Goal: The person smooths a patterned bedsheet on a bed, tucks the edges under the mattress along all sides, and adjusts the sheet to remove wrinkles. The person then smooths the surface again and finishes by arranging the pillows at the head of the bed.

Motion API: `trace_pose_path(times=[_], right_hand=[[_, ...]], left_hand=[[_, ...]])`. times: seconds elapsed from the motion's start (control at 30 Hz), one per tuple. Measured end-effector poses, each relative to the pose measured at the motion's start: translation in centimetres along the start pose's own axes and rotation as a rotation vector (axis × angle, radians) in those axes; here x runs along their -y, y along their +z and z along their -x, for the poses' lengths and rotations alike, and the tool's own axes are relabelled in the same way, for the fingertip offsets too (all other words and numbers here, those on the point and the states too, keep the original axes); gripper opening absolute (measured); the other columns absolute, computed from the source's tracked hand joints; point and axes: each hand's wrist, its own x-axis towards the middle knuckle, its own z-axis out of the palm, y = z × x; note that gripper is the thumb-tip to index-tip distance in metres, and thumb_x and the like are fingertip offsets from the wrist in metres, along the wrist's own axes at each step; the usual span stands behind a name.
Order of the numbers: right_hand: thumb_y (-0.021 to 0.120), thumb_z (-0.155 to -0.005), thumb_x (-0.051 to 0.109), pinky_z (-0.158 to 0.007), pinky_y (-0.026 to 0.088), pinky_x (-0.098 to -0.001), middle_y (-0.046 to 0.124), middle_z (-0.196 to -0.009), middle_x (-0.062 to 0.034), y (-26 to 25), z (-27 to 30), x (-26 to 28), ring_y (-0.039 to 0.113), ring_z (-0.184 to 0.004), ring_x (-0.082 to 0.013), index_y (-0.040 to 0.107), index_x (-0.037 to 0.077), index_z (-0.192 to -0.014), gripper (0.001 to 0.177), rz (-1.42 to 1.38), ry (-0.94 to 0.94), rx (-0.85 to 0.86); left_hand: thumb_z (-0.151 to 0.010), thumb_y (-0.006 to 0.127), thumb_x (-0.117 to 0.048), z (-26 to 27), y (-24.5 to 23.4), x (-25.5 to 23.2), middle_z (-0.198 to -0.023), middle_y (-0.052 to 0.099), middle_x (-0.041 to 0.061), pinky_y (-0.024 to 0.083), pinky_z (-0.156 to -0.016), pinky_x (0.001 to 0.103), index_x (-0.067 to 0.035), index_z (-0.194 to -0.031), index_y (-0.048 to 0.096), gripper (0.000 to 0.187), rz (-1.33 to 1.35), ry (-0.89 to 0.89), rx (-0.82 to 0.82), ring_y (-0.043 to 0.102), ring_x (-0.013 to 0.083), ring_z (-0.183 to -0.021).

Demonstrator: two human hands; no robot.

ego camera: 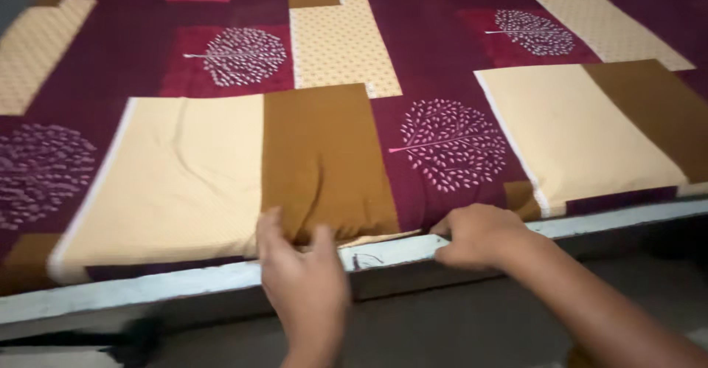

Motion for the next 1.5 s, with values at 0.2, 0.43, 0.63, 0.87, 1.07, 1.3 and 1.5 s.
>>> trace_pose_path(times=[0.2, 0.43, 0.63, 0.87, 1.07, 1.3, 1.5], right_hand=[[0.067, -0.076, 0.047, -0.107, 0.051, -0.0415, 0.073, -0.124, -0.0048, -0.6, -0.5, -0.7, 0.067, -0.120, -0.0262, 0.072, 0.037, -0.128, 0.053, 0.019, 0.018, 0.028], [0.066, -0.076, 0.046, -0.104, 0.052, -0.0415, 0.074, -0.120, -0.0049, -0.4, -0.9, -1.6, 0.068, -0.116, -0.0260, 0.074, 0.034, -0.124, 0.050, 0.009, -0.098, -0.001], [0.069, -0.075, 0.044, -0.102, 0.053, -0.0419, 0.074, -0.118, -0.0080, -0.9, -0.7, -0.6, 0.069, -0.114, -0.0271, 0.078, 0.031, -0.117, 0.045, 0.027, -0.068, 0.017], [0.067, -0.075, 0.044, -0.099, 0.055, -0.0419, 0.075, -0.114, -0.0096, -1.1, -1.5, -0.4, 0.070, -0.112, -0.0275, 0.081, 0.031, -0.113, 0.042, 0.072, -0.081, 0.040], [0.069, -0.071, 0.041, -0.102, 0.053, -0.0419, 0.073, -0.117, -0.0062, -1.2, 1.0, -0.3, 0.068, -0.115, -0.0266, 0.074, 0.036, -0.122, 0.051, 0.023, -0.108, 0.022], [0.070, -0.071, 0.040, -0.101, 0.053, -0.0424, 0.073, -0.118, -0.0061, -0.1, 0.6, -1.4, 0.068, -0.116, -0.0264, 0.068, 0.035, -0.130, 0.059, -0.003, -0.128, 0.024], [0.070, -0.073, 0.038, -0.103, 0.053, -0.0419, 0.072, -0.121, -0.0051, -1.0, 1.4, -0.8, 0.067, -0.118, -0.0259, 0.066, 0.036, -0.132, 0.059, 0.015, -0.100, 0.030]], left_hand=[[-0.090, 0.064, -0.027, -5.3, 1.7, -2.6, -0.167, -0.002, 0.029, 0.027, -0.121, 0.041, 0.012, -0.156, -0.001, 0.100, 0.161, -0.414, -0.184, 0.005, 0.0372, -0.156], [-0.081, 0.062, -0.023, -4.6, 3.4, -3.4, -0.168, 0.009, 0.017, 0.051, -0.106, 0.038, 0.008, -0.154, -0.003, 0.103, 0.462, -0.595, -0.380, 0.046, 0.0271, -0.142], [-0.080, 0.059, -0.019, -3.1, 8.0, -4.2, -0.132, 0.063, 0.028, 0.059, -0.093, 0.048, 0.018, -0.146, 0.026, 0.082, 0.809, -0.698, -0.263, 0.070, 0.0387, -0.117], [-0.076, 0.074, -0.036, -3.1, 11.0, -3.0, -0.143, 0.039, 0.039, 0.045, -0.099, 0.052, 0.023, -0.134, 0.039, 0.090, 0.462, -0.648, -0.195, 0.048, 0.0442, -0.128], [-0.076, 0.057, -0.027, -2.9, 8.2, -4.4, -0.128, 0.068, 0.017, 0.053, -0.098, 0.050, -0.001, -0.128, 0.061, 0.058, 1.016, -0.794, -0.004, 0.068, 0.0335, -0.114], [-0.075, 0.049, -0.029, -3.6, 6.6, -5.1, -0.126, 0.066, 0.016, 0.049, -0.096, 0.056, -0.007, -0.125, 0.060, 0.056, 1.174, -0.854, 0.112, 0.063, 0.0345, -0.114], [-0.079, 0.063, -0.023, -2.6, 8.4, -3.9, -0.130, 0.064, 0.019, 0.050, -0.105, 0.050, 0.003, -0.125, 0.059, 0.053, 0.925, -0.789, -0.058, 0.063, 0.0319, -0.117]])
